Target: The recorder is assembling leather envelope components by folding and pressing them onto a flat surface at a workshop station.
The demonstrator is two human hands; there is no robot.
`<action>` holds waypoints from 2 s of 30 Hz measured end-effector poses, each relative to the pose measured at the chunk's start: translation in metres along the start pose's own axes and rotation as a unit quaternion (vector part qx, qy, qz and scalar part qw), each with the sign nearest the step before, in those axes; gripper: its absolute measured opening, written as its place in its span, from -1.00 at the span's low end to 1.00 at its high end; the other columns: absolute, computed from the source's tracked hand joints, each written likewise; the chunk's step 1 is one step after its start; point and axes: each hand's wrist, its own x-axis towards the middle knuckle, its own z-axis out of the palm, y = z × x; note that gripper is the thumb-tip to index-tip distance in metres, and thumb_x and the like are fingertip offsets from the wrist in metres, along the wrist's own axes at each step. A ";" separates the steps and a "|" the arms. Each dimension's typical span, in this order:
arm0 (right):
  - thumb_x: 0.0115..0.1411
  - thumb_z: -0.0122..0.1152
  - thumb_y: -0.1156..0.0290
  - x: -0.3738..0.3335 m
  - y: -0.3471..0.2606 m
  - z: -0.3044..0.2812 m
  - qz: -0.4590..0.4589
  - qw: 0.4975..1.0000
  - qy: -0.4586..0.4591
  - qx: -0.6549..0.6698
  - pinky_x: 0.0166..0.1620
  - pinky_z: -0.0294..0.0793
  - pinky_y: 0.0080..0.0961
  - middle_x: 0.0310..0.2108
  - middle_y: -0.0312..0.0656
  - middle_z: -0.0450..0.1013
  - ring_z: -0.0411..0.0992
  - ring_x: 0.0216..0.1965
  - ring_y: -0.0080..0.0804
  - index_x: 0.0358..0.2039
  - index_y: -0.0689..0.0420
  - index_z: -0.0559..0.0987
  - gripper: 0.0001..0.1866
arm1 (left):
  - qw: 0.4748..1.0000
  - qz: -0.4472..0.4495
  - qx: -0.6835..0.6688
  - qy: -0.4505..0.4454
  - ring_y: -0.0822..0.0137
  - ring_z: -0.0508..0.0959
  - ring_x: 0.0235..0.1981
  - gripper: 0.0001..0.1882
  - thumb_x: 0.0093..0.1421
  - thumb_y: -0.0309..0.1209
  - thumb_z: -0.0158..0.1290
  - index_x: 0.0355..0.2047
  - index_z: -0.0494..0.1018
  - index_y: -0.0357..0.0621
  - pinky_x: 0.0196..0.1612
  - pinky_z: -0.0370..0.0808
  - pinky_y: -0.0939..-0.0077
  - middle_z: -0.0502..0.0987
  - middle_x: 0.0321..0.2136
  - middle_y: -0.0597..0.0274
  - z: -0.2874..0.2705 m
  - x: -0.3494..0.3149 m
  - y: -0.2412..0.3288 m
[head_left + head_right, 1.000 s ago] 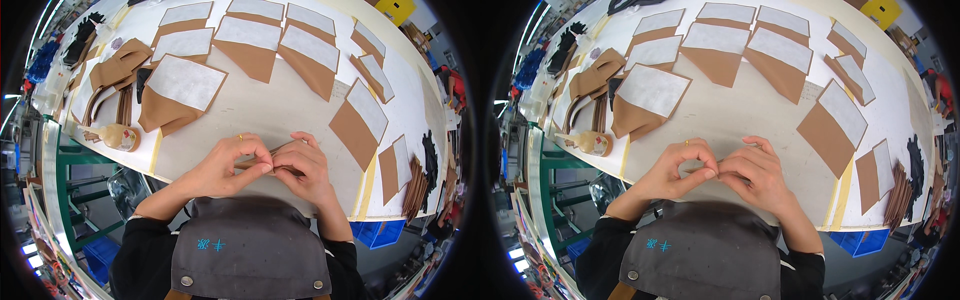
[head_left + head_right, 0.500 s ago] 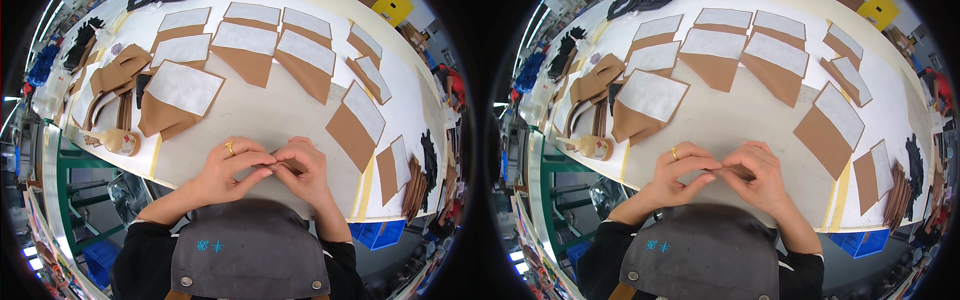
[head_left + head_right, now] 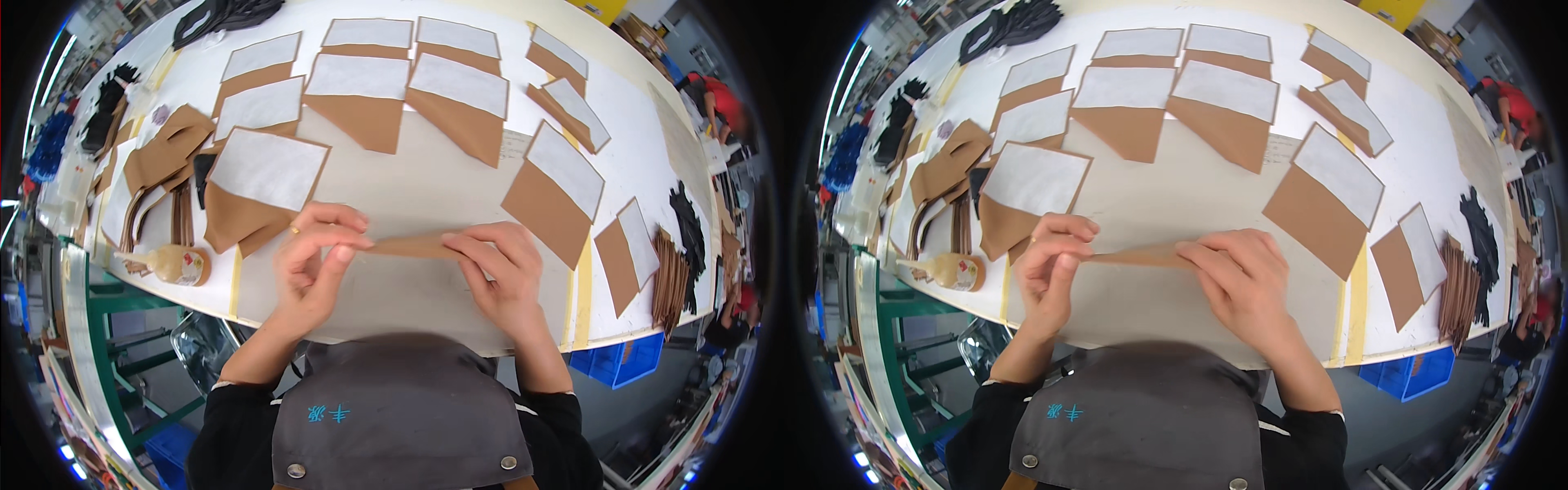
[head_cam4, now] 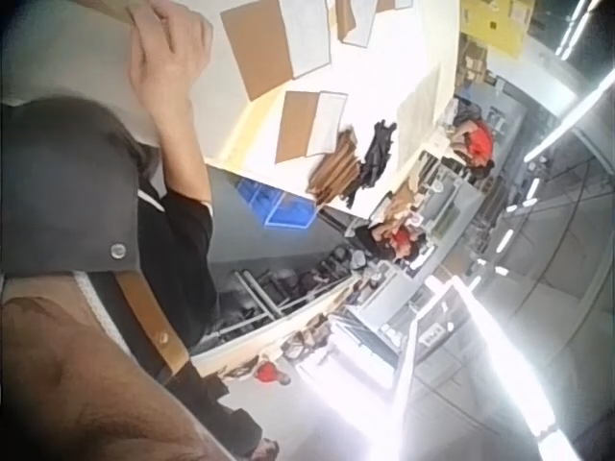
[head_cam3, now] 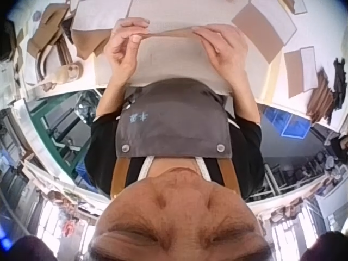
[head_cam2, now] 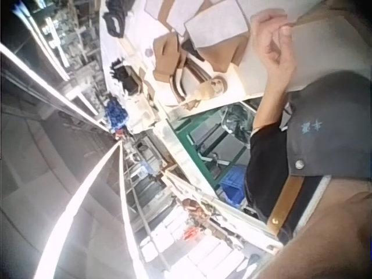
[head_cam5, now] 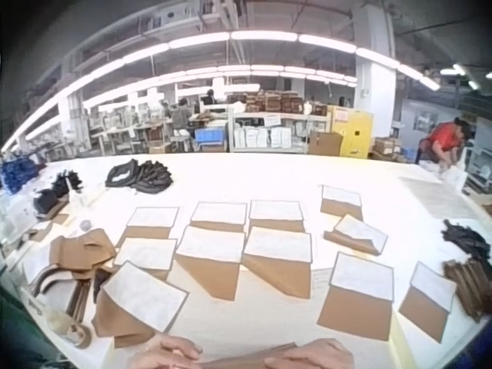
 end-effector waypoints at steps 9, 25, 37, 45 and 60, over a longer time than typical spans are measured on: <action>0.01 0.40 0.42 -0.058 0.020 0.012 -0.056 0.989 -0.102 -0.086 0.16 0.40 -0.24 -0.03 -0.17 0.51 0.45 0.03 -0.21 -0.04 0.17 0.60 -0.55 | 0.968 -0.043 0.112 -0.218 0.05 0.53 0.07 -0.80 0.23 -0.34 0.08 -0.30 0.62 -0.18 0.27 0.25 0.07 0.63 -0.14 0.11 -0.026 -0.001 -0.025; 0.24 0.23 -0.05 -0.043 0.040 -0.017 0.020 0.981 -0.162 -0.110 0.45 -0.06 -0.03 0.41 -0.06 0.13 0.01 0.47 -0.17 0.38 0.21 0.20 -0.14 | 0.811 0.122 0.431 -0.376 -0.16 0.09 0.42 -0.12 0.22 -0.06 0.18 0.37 0.11 -0.35 0.39 0.06 -0.07 0.11 0.39 -0.14 0.063 0.023 -0.066; 0.28 -0.03 -0.29 -0.061 0.051 0.002 0.042 0.972 -0.173 -0.156 0.46 -0.33 0.08 0.51 -0.04 -0.13 -0.23 0.53 -0.21 0.44 0.25 0.02 0.01 | 0.801 0.066 0.432 -0.409 -0.12 -0.06 0.48 -0.03 0.26 0.10 0.04 0.42 -0.01 -0.35 0.43 -0.22 -0.20 -0.02 0.45 -0.11 0.060 0.021 -0.072; 0.25 -0.01 -0.32 -0.087 0.045 0.007 0.077 0.966 -0.199 -0.148 0.46 -0.35 0.09 0.50 -0.03 -0.09 -0.22 0.53 -0.23 0.41 0.28 0.12 0.01 | 0.791 0.101 0.383 -0.466 0.03 0.04 0.46 -0.28 0.38 -0.11 -0.11 0.40 0.07 -0.30 0.47 -0.14 0.00 0.08 0.43 0.01 0.093 0.045 -0.087; 0.16 0.14 -0.28 -0.112 0.020 -0.031 0.122 0.949 -0.244 -0.155 0.45 -0.22 0.06 0.47 -0.03 -0.01 -0.13 0.51 -0.17 0.39 0.29 0.15 0.05 | 0.800 0.147 0.420 -0.404 -0.05 -0.07 0.49 -0.11 0.31 0.03 -0.04 0.43 -0.04 -0.31 0.46 -0.22 -0.09 -0.03 0.46 -0.06 0.081 0.042 -0.084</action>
